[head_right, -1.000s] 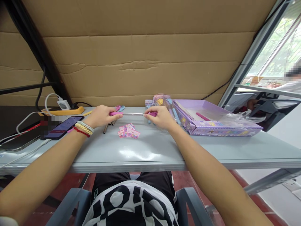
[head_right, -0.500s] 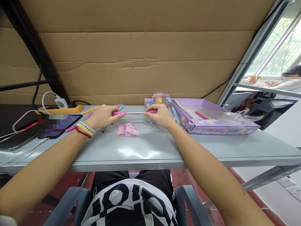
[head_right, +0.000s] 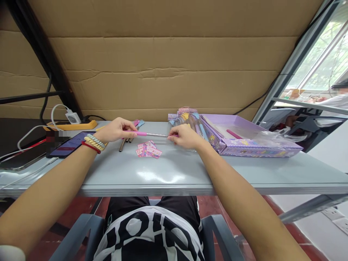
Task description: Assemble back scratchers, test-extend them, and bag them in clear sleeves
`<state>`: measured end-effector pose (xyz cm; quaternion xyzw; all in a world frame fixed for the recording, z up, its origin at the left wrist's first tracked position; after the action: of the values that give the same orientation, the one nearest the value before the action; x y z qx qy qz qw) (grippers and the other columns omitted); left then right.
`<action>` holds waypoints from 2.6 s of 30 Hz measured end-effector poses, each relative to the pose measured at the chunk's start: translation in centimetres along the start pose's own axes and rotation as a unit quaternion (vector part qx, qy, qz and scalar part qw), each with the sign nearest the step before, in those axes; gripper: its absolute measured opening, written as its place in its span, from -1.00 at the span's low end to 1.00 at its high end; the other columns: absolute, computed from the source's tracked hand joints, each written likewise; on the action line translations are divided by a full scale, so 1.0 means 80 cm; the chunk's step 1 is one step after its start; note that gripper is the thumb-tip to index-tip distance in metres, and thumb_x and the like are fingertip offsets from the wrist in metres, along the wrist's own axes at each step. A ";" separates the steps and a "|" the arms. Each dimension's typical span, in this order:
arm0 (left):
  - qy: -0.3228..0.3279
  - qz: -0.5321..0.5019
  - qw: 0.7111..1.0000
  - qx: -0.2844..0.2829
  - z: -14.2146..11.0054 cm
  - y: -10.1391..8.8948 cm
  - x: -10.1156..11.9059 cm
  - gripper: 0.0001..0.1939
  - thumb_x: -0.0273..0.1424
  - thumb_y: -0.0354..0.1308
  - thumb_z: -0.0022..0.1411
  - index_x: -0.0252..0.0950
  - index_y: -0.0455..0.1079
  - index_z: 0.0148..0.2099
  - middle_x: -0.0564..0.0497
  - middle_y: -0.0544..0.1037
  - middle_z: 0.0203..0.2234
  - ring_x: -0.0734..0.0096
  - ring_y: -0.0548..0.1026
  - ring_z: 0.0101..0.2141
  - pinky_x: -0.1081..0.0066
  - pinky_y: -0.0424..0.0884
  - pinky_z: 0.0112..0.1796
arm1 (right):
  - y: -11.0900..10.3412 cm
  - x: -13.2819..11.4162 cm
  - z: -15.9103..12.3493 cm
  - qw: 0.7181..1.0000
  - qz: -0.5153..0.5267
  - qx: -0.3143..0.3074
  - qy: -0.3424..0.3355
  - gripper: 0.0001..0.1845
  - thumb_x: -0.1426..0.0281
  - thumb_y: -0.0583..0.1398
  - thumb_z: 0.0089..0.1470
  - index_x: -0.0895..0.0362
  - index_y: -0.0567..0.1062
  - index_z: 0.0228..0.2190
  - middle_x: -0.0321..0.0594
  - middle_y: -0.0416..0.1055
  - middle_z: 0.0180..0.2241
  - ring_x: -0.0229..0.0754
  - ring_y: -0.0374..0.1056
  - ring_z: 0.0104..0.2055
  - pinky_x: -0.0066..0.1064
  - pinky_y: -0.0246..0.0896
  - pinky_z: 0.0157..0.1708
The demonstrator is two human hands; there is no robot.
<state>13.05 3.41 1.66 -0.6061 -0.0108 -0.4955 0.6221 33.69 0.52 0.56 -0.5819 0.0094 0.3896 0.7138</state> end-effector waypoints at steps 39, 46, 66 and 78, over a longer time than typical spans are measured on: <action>0.080 0.256 0.963 0.016 0.004 0.054 0.041 -0.65 -0.19 -0.01 0.21 -0.31 0.43 -0.42 0.04 0.41 -0.66 0.48 0.27 -0.59 0.41 0.09 -0.48 | 0.009 -0.036 -0.001 0.987 -0.089 0.084 -0.108 -0.77 0.31 0.17 -0.01 0.18 0.59 -0.46 -0.26 0.39 -0.66 -0.35 0.14 -0.62 -0.47 0.03 -0.51; 0.080 0.282 0.956 0.002 0.005 0.061 0.039 -0.64 -0.20 -0.06 0.27 -0.28 0.38 -0.43 0.02 0.43 -0.63 0.42 0.30 -0.57 0.40 0.07 -0.49 | 0.004 -0.026 0.001 0.989 -0.078 0.081 -0.093 -0.73 0.28 0.17 0.00 0.21 0.58 -0.40 -0.23 0.44 -0.58 -0.33 0.22 -0.56 -0.49 0.07 -0.47; 0.069 0.290 0.953 -0.051 0.004 0.068 0.037 -0.61 -0.18 -0.12 0.30 -0.29 0.43 -0.34 0.00 0.50 -0.57 0.43 0.39 -0.54 0.45 0.15 -0.48 | 0.008 -0.023 0.000 0.989 -0.109 0.031 -0.094 -0.74 0.31 0.15 0.04 0.21 0.59 -0.40 -0.24 0.46 -0.57 -0.35 0.23 -0.56 -0.51 0.06 -0.46; 0.069 0.304 0.948 -0.063 0.002 0.072 0.038 -0.60 -0.19 -0.14 0.31 -0.28 0.45 -0.29 -0.01 0.53 -0.55 0.43 0.42 -0.53 0.47 0.18 -0.48 | 0.012 -0.019 0.001 0.988 -0.115 0.021 -0.097 -0.73 0.29 0.15 0.06 0.19 0.59 -0.39 -0.25 0.46 -0.57 -0.34 0.23 -0.56 -0.50 0.06 -0.46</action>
<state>18.29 0.44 -0.70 -0.5828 0.2478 -0.3237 0.7030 32.03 -0.24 0.49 -0.5236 -0.1187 0.3588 0.7635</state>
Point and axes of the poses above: each hand's wrist, its own z-axis towards the middle knuckle, its own y-axis out of the palm, x = y × z, the point moved 8 cm from there along z, towards the middle knuckle
